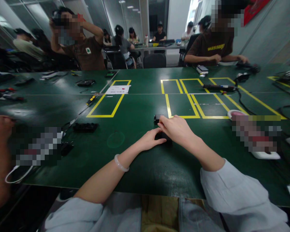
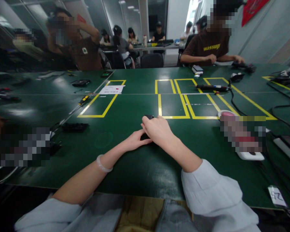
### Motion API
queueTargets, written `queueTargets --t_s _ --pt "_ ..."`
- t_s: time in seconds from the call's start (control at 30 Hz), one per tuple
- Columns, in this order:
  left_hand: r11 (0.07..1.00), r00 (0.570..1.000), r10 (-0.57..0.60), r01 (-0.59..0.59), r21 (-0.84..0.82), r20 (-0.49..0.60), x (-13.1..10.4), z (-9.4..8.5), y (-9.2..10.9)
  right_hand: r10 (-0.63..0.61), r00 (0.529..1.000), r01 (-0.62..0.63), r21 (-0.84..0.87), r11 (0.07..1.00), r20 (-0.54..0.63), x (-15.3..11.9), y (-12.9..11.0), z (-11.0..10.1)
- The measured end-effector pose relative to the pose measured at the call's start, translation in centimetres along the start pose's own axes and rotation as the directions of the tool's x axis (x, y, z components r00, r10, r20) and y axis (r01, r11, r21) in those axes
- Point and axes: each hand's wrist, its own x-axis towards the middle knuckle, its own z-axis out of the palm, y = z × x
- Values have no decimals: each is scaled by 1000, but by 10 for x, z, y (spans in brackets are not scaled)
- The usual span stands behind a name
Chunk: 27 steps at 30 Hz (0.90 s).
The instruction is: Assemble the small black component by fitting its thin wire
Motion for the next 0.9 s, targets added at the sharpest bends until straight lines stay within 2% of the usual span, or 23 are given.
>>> queueTargets --t_s 0.3,0.5,0.7,0.9 --pt "1000 1000 15 -15 22 -4 -1 -1 1 -5 998 8 55 998 -56 0 1 3" --pt "999 1000 27 -27 28 -9 -1 0 0 -11 1000 12 14 1000 -24 1 1 3" --pt "999 1000 23 -23 28 -16 -1 0 -1 -17 998 22 81 996 -67 -1 0 2" --pt "998 1000 23 -23 52 -14 -1 2 -1 -15 1000 15 -2 1000 -14 0 0 1"
